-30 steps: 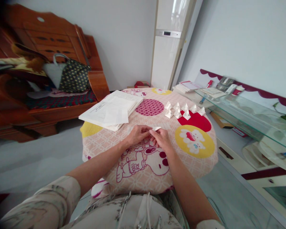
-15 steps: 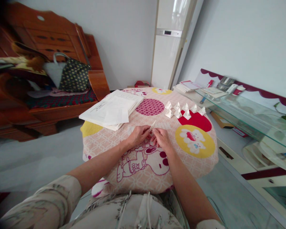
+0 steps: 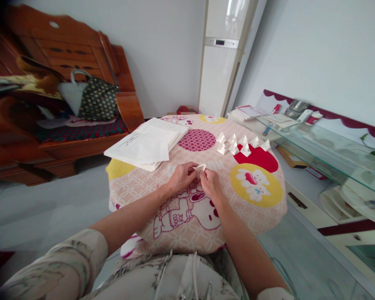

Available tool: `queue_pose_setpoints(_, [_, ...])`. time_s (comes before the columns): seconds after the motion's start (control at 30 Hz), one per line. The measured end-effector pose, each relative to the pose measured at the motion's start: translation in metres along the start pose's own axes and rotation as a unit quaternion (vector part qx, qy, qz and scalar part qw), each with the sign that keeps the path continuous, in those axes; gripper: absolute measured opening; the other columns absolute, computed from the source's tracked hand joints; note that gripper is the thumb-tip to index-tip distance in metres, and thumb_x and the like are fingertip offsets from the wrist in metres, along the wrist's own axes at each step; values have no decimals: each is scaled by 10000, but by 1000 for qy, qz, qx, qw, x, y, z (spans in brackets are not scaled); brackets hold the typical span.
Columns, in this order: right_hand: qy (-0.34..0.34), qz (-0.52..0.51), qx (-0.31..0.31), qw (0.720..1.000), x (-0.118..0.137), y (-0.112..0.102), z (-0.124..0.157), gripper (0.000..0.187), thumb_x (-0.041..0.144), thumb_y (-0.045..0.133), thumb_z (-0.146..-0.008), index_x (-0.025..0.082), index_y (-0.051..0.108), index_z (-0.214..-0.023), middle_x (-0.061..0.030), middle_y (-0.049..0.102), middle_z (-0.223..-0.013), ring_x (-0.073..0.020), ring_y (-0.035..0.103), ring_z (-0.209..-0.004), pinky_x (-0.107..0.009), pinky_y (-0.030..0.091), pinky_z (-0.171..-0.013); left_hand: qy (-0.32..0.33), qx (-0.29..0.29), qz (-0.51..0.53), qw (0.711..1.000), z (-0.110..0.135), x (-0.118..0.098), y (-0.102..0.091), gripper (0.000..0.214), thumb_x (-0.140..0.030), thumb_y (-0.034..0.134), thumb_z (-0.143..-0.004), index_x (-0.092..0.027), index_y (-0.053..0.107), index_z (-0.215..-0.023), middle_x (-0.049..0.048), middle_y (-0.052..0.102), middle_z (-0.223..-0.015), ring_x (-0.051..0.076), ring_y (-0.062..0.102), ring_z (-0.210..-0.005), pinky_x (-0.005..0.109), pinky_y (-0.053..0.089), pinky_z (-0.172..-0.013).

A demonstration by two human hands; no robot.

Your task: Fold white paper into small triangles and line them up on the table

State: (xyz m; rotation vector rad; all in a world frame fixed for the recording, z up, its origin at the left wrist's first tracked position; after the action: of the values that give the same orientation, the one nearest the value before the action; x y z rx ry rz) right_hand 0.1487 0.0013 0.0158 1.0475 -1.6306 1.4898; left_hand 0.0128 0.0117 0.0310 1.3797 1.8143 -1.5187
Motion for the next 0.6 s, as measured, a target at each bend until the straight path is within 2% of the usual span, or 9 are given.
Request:
queue_pose_setpoints(0.2, [-50,76,-12,996,2,-1,-1,277,252,462,-879,215,498,-607,7,556,-485,-137,518,-478,-239,356,-489,-20,-27,1,999,-4,-1,-7,267,-42,510,-788,-102,731,-927,27,698,-737,121,584,-653,216,420,-627])
queue_pose_setpoints(0.33, [-89,77,-57,991,2,-8,-1,184,245,487,-859,198,598,-720,-8,610,-571,-151,555,-527,-247,390,-515,-57,-10,115,992,-7,3,-5,295,-25,491,-794,-96,723,-961,29,700,-761,105,598,-621,194,454,-584])
queue_pose_setpoints(0.4, [-108,57,-83,989,2,-11,-1,174,266,523,-851,181,673,-878,-19,651,-638,-164,594,-565,-253,427,-538,-92,6,201,975,-7,7,-1,267,-49,512,-813,-97,711,-983,34,707,-788,99,609,-599,191,485,-564])
queue_pose_setpoints(0.47, [-125,33,-110,985,1,-14,-1,252,279,559,-833,166,696,-1012,-31,682,-691,-176,625,-599,-264,467,-564,-125,23,276,953,-7,10,2,216,-79,552,-821,-96,701,-975,35,709,-790,95,617,-581,199,517,-564])
queue_pose_setpoints(0.6, [-184,11,-147,972,6,-19,2,251,261,583,-816,178,733,-999,-60,739,-810,-189,671,-696,-290,531,-655,-163,43,369,914,-6,13,4,164,-131,657,-798,-88,696,-951,44,714,-806,99,641,-592,219,555,-594])
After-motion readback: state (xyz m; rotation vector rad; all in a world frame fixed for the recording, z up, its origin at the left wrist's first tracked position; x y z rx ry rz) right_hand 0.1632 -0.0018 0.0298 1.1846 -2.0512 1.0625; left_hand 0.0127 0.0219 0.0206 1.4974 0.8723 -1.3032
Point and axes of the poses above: each hand's wrist, its own z-axis away from the middle knuckle, its own y-axis out of the palm, x = y × z, the point moved 5 cm from there along -z, towards the middle knuckle
